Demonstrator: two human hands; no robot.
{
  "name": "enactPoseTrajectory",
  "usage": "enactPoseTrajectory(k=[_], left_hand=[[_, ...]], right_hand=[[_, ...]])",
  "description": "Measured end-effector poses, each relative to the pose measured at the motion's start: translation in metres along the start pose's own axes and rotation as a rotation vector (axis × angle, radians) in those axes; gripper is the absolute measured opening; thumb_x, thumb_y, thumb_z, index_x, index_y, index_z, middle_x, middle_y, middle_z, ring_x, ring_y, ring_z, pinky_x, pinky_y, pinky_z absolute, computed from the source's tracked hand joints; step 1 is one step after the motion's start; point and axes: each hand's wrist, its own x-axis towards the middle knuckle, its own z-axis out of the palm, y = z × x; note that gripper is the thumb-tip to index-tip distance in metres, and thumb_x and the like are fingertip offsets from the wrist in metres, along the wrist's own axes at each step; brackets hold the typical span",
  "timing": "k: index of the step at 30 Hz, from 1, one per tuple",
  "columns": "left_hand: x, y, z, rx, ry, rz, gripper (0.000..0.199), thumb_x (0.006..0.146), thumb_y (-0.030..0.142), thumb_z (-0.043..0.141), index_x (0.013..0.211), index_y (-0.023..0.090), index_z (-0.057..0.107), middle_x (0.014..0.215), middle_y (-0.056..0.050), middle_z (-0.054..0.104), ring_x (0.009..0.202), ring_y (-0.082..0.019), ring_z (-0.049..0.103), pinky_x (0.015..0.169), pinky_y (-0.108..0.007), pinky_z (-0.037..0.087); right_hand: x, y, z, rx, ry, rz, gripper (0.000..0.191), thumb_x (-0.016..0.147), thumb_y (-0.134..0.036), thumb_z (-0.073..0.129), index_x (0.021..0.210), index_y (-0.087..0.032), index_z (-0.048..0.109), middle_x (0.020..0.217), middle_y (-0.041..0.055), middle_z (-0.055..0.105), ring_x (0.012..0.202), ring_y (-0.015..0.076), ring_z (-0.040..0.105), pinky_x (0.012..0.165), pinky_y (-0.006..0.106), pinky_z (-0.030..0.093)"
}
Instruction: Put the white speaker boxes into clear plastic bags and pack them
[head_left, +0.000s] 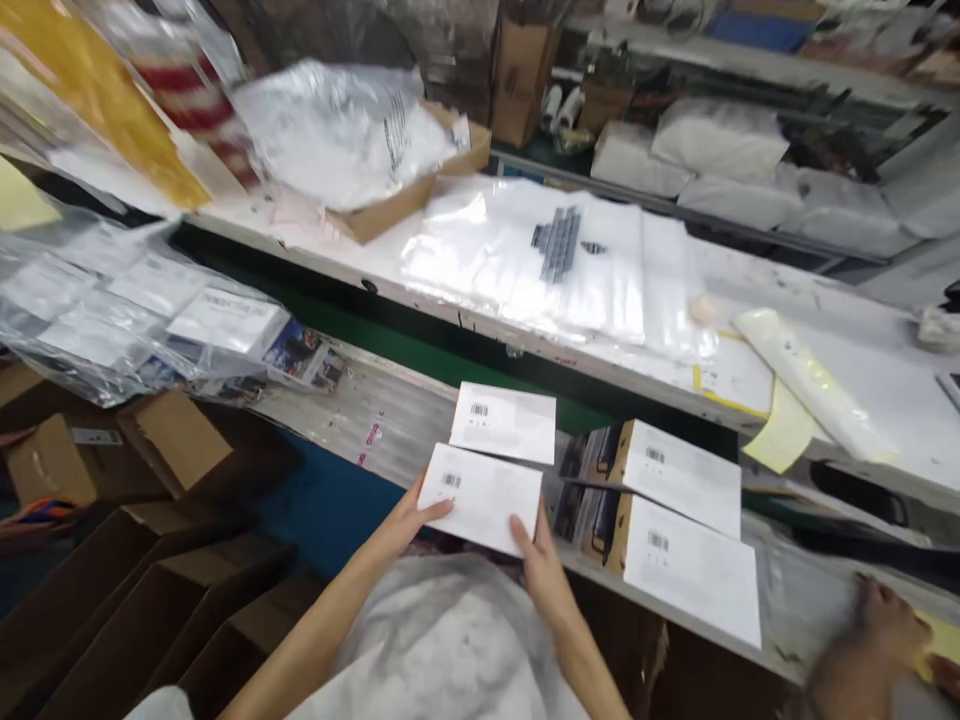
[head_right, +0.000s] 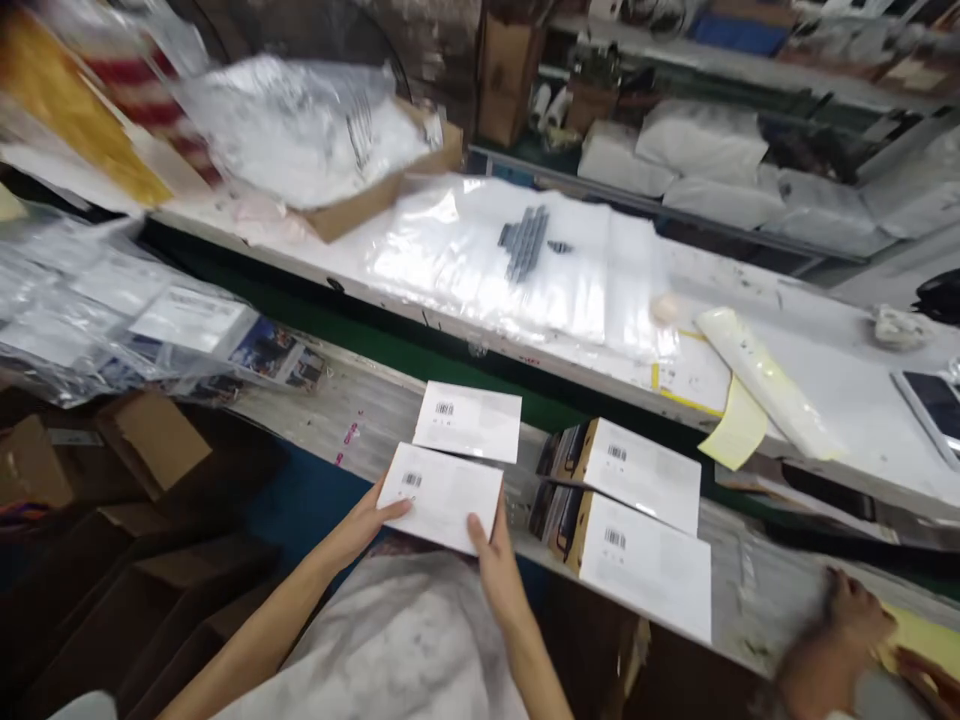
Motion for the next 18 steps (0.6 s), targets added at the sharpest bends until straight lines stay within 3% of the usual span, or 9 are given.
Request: enactPoseTrajectory(k=[4,6,8,10,13,15,18], left_hand=[[-0.014,0.006,-0.034,0.112,0.003,0.027,0.082,0.081,0.053,0.085,0.155,0.04,0.053,0.153,0.0,0.064,0.148,-0.035,0.053,0.127,-0.053,0.041],[-0.015,0.011,-0.044,0.212,-0.033,0.01,0.09,0.082,0.059,0.083,0.16,0.037,0.046,0.159,-0.004,0.058,0.148,-0.036,0.053,0.123,-0.054,0.046],[-0.007,0.03,-0.05,0.343,0.011,0.039,0.095,0.083,0.065,0.079,0.164,0.033,0.041,0.166,-0.009,0.049,0.15,-0.038,0.051,0.118,-0.051,0.05],[0.014,0.073,-0.05,0.47,0.218,0.207,0.082,0.089,0.069,0.069,0.157,0.027,0.051,0.163,-0.012,0.052,0.147,-0.037,0.053,0.115,-0.047,0.051],[0.068,0.171,-0.037,0.594,0.571,0.625,0.053,0.1,0.063,0.052,0.126,0.022,0.073,0.135,-0.011,0.074,0.127,-0.031,0.068,0.112,-0.042,0.051],[0.111,0.24,-0.022,0.717,0.647,0.76,0.045,0.103,0.053,0.048,0.117,0.02,0.077,0.125,-0.01,0.078,0.118,-0.028,0.071,0.109,-0.039,0.052],[0.169,0.31,-0.002,0.833,0.684,0.772,0.036,0.097,0.038,0.063,0.122,0.015,0.075,0.144,-0.016,0.069,0.143,-0.034,0.056,0.124,-0.046,0.038]], right_hand=[[0.007,0.013,0.014,0.02,-0.116,-0.01,0.082,0.084,-0.081,0.063,0.158,-0.047,0.049,0.162,-0.0047,0.053,0.162,0.0274,0.03,0.134,0.049,0.027],[0.016,0.005,-0.001,0.03,-0.119,0.033,0.087,0.079,-0.085,0.067,0.153,-0.04,0.058,0.162,-0.0001,0.054,0.16,0.0325,0.034,0.131,0.051,0.031],[0.029,-0.012,-0.03,0.04,-0.112,0.084,0.089,0.075,-0.086,0.071,0.14,-0.026,0.071,0.154,0.0099,0.061,0.152,0.0398,0.047,0.125,0.053,0.041],[0.043,-0.038,-0.063,0.036,-0.094,0.047,0.08,0.072,-0.084,0.075,0.121,-0.021,0.081,0.137,0.0148,0.073,0.134,0.0419,0.064,0.117,0.05,0.051],[0.064,-0.088,-0.089,-0.004,-0.022,-0.138,0.064,0.075,-0.081,0.074,0.103,-0.024,0.081,0.113,0.0121,0.081,0.113,0.0387,0.074,0.106,0.046,0.059],[0.076,-0.128,-0.084,-0.072,-0.001,-0.268,0.056,0.081,-0.076,0.071,0.102,-0.025,0.079,0.111,0.0115,0.08,0.112,0.0374,0.074,0.104,0.047,0.059],[0.1,-0.191,-0.054,-0.192,-0.011,-0.514,0.045,0.089,-0.063,0.067,0.106,-0.023,0.077,0.117,0.0124,0.077,0.115,0.0344,0.072,0.107,0.049,0.055]])
